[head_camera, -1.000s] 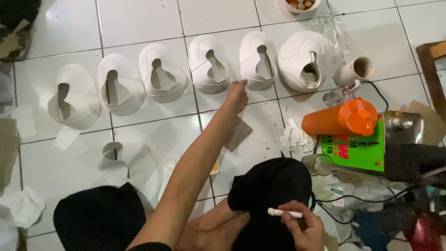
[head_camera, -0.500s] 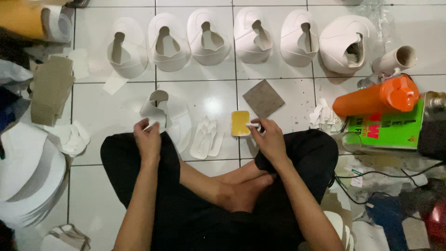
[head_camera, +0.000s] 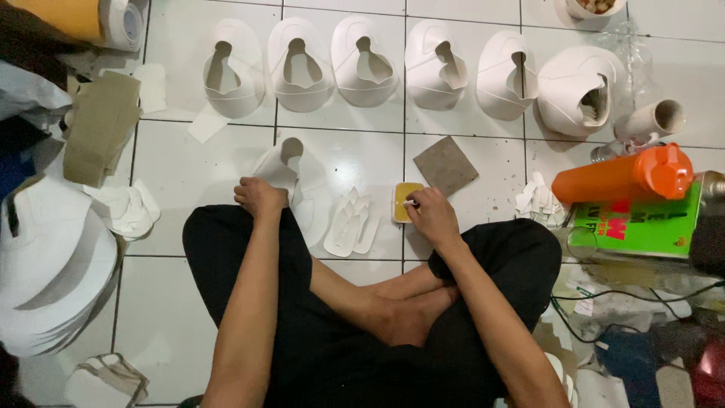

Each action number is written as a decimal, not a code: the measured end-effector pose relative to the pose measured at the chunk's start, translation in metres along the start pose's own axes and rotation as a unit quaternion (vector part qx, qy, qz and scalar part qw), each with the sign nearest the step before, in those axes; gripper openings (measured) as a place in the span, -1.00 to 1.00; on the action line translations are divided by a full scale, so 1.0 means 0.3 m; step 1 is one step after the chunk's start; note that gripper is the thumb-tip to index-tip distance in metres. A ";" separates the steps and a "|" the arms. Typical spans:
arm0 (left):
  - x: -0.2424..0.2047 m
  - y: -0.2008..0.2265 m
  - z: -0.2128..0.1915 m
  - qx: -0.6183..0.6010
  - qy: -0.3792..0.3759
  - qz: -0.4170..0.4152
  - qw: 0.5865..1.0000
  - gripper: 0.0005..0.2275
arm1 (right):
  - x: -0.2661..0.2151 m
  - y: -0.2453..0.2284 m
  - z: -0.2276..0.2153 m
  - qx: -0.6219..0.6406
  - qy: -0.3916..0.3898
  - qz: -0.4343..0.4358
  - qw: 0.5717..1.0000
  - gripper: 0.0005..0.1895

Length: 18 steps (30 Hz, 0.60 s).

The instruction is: The person sits on the floor and applies a yellow substance from a small container onto white shoe parts using a small white stick. They handle several shoe components, including larger sole-like pieces and smaller strap-like pieces, applying the substance to their edges and surfaces.

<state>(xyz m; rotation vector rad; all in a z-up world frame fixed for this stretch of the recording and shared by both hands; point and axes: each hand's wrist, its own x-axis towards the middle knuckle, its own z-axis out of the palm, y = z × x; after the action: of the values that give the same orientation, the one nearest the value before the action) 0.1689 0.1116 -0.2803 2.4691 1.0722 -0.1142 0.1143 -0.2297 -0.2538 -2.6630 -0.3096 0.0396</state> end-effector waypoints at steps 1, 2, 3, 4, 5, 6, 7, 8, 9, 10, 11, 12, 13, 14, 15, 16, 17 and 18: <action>0.016 -0.007 -0.004 -0.002 0.001 0.001 1.000 -0.42 | -0.002 -0.022 -0.038 -0.001 0.002 -0.001 1.000 -0.86; 0.031 -0.014 -0.008 -0.030 -0.037 0.004 0.999 -0.38 | -0.006 -0.043 -0.077 0.025 0.019 -0.002 1.000 -0.86; 0.048 -0.026 -0.016 -0.056 -0.073 0.008 0.996 -0.34 | -0.010 -0.068 -0.112 0.052 0.036 -0.003 0.998 -0.85; 0.046 -0.039 -0.027 -0.057 -0.071 0.009 0.996 -0.34 | -0.023 -0.104 -0.150 0.052 0.038 -0.005 0.998 -0.85; 0.044 -0.049 -0.038 -0.178 -0.114 0.022 0.977 -0.43 | -0.037 -0.138 -0.189 0.078 0.087 0.025 0.993 -0.88; 0.041 -0.058 -0.048 -0.296 -0.156 0.035 0.942 -0.52 | -0.051 -0.170 -0.228 0.104 0.136 0.055 0.984 -0.89; 0.010 -0.040 -0.119 -0.295 -0.158 0.036 0.942 -0.52 | -0.065 -0.168 -0.216 0.103 0.137 0.057 0.983 -0.89; -0.021 -0.022 -0.188 -0.369 -0.199 0.073 0.905 -0.55 | -0.080 -0.164 -0.203 0.100 0.120 0.067 0.985 -0.87; -0.055 0.001 -0.253 -0.439 -0.240 0.110 0.859 -0.57 | -0.101 -0.158 -0.192 0.096 0.104 0.080 0.987 -0.84; -0.072 0.009 -0.296 -0.437 -0.244 0.113 0.858 -0.57 | -0.121 -0.145 -0.168 0.095 0.107 0.085 0.986 -0.84; -0.087 0.019 -0.342 -0.522 -0.272 0.087 0.804 -0.63 | -0.134 -0.131 -0.146 0.088 0.077 0.114 0.987 -0.80; -0.101 0.028 -0.388 -0.600 -0.297 0.058 0.740 -0.67 | -0.147 -0.118 -0.124 0.080 0.048 0.143 0.985 -0.76; -0.107 0.013 -0.427 -0.600 -0.298 0.059 0.740 -0.67 | -0.147 -0.124 -0.135 0.080 0.049 0.144 0.985 -0.76; -0.112 -0.002 -0.465 -0.658 -0.324 0.045 0.679 -0.64 | -0.147 -0.130 -0.146 0.087 0.077 0.168 0.979 -0.74; -0.118 -0.019 -0.504 -0.711 -0.346 0.029 0.612 -0.61 | -0.146 -0.136 -0.156 0.094 0.104 0.190 0.972 -0.71; -0.190 0.003 -0.581 -0.711 -0.346 0.030 0.611 -0.61 | -0.145 -0.135 -0.157 0.094 0.105 0.190 0.972 -0.71; -0.262 0.024 -0.661 -0.757 -0.339 -0.014 0.558 -0.67 | -0.148 -0.138 -0.155 0.085 0.068 0.208 0.972 -0.68; -0.332 0.045 -0.740 -0.798 -0.330 -0.058 0.501 -0.72 | -0.149 -0.141 -0.152 0.076 0.030 0.226 0.971 -0.64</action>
<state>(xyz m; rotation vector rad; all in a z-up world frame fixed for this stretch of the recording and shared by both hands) 0.0875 0.1314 -0.0516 0.4779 0.4200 -0.0386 0.0653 -0.2228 -0.1953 -2.5212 0.3129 0.1186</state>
